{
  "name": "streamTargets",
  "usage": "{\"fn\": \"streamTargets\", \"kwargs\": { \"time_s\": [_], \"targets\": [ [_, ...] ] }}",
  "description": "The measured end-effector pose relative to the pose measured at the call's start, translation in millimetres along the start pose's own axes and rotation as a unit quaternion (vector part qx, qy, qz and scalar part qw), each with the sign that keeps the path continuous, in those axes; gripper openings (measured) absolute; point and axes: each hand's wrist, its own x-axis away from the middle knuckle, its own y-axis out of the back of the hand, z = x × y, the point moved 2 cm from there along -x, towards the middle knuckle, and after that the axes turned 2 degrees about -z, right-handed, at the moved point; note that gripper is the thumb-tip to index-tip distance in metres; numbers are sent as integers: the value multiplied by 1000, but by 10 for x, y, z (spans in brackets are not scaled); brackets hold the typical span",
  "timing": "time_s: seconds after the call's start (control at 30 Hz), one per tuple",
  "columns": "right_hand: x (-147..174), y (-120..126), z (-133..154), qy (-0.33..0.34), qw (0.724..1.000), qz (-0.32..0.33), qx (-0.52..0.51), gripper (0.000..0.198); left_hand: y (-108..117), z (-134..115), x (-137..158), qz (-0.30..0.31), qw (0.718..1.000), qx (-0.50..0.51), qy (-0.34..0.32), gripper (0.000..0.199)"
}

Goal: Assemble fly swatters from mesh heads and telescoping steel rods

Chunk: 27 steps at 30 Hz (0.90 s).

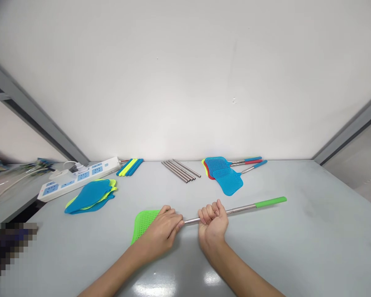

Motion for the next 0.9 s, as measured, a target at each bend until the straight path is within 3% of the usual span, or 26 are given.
{"fn": "streamTargets", "kwargs": {
  "time_s": [0.9],
  "targets": [
    [80, 11, -49, -15, 1000, -25, 3, 38, -121, -61, -7, -14, 1000, 0, 2, 27]
  ]
}}
